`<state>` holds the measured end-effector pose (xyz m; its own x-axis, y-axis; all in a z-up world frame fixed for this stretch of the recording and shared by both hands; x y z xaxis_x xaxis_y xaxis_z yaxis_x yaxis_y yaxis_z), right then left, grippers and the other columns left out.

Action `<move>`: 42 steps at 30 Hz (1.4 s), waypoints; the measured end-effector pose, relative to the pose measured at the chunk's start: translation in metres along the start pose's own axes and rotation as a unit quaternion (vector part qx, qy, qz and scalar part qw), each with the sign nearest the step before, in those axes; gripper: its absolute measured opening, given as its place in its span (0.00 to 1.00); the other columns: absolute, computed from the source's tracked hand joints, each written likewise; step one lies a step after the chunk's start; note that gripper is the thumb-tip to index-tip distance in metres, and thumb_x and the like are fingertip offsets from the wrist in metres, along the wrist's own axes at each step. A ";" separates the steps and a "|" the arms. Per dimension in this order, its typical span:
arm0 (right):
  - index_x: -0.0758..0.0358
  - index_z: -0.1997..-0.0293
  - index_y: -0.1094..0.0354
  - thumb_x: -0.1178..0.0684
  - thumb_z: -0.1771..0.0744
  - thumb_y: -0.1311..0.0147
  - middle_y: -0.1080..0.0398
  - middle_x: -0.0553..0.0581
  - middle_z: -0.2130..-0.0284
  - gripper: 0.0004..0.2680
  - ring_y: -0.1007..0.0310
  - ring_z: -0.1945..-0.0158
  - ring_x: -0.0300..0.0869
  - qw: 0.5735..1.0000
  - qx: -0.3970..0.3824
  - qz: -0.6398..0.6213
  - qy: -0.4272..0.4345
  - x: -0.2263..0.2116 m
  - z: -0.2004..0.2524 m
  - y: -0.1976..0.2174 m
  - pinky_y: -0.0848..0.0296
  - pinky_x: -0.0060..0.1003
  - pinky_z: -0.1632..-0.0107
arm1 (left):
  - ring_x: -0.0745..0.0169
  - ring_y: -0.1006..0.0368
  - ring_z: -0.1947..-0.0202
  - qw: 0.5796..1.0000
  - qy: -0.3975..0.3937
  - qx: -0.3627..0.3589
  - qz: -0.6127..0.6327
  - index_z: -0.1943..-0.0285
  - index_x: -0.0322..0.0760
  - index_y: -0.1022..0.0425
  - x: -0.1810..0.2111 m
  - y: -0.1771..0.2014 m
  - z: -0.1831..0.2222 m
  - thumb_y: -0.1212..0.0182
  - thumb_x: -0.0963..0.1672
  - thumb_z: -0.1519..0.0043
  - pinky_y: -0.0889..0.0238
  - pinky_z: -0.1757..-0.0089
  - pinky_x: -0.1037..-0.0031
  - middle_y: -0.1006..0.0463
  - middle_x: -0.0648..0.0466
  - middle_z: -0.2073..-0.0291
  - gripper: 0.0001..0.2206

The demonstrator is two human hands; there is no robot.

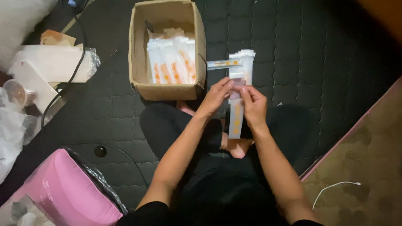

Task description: Organizing and stacking small packaged items by removing a protective strip and placing them in a neat pile.

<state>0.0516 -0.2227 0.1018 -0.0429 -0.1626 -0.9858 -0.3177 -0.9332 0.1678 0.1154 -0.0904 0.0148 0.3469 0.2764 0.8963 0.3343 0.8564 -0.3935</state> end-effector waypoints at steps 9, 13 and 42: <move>0.50 0.58 0.18 0.52 0.31 0.42 0.30 0.47 0.79 0.05 0.38 0.71 0.30 0.997 -0.013 0.002 -0.079 0.024 0.016 -0.016 0.31 0.27 0.63 | 0.39 0.19 0.56 0.985 -0.008 0.066 0.158 0.46 0.20 0.26 0.051 -0.026 -0.028 0.51 0.44 0.29 0.25 0.54 0.52 0.21 0.25 0.55 0.16; 0.49 0.59 0.18 0.53 0.32 0.42 0.30 0.49 0.82 0.05 0.38 0.73 0.32 0.995 -0.033 0.028 -0.085 0.060 0.036 -0.010 0.31 0.29 0.64 | 0.41 0.18 0.58 0.979 -0.005 0.057 0.197 0.45 0.19 0.29 0.050 -0.007 -0.052 0.53 0.45 0.28 0.24 0.53 0.50 0.20 0.28 0.58 0.17; 0.61 0.55 0.21 0.53 0.30 0.46 0.19 0.57 0.69 0.07 0.21 0.70 0.35 0.979 -0.090 -0.057 -0.174 0.076 0.102 -0.001 0.21 0.30 0.62 | 0.48 0.16 0.68 0.983 0.052 0.094 0.149 0.45 0.26 0.25 0.018 0.010 -0.072 0.53 0.46 0.29 0.18 0.64 0.59 0.18 0.39 0.65 0.16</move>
<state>-0.0483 -0.2017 0.0257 -0.3462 0.0348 -0.9375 -0.1680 -0.9855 0.0255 0.1883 -0.1081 0.0126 0.4962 0.4887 0.7176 0.0397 0.8129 -0.5811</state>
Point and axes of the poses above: each hand's wrist, its own z-axis away from the middle knuckle, its own y-axis out of the back of the hand, x = y × z, the point moved 4 cm from there along -z, towards the middle knuckle
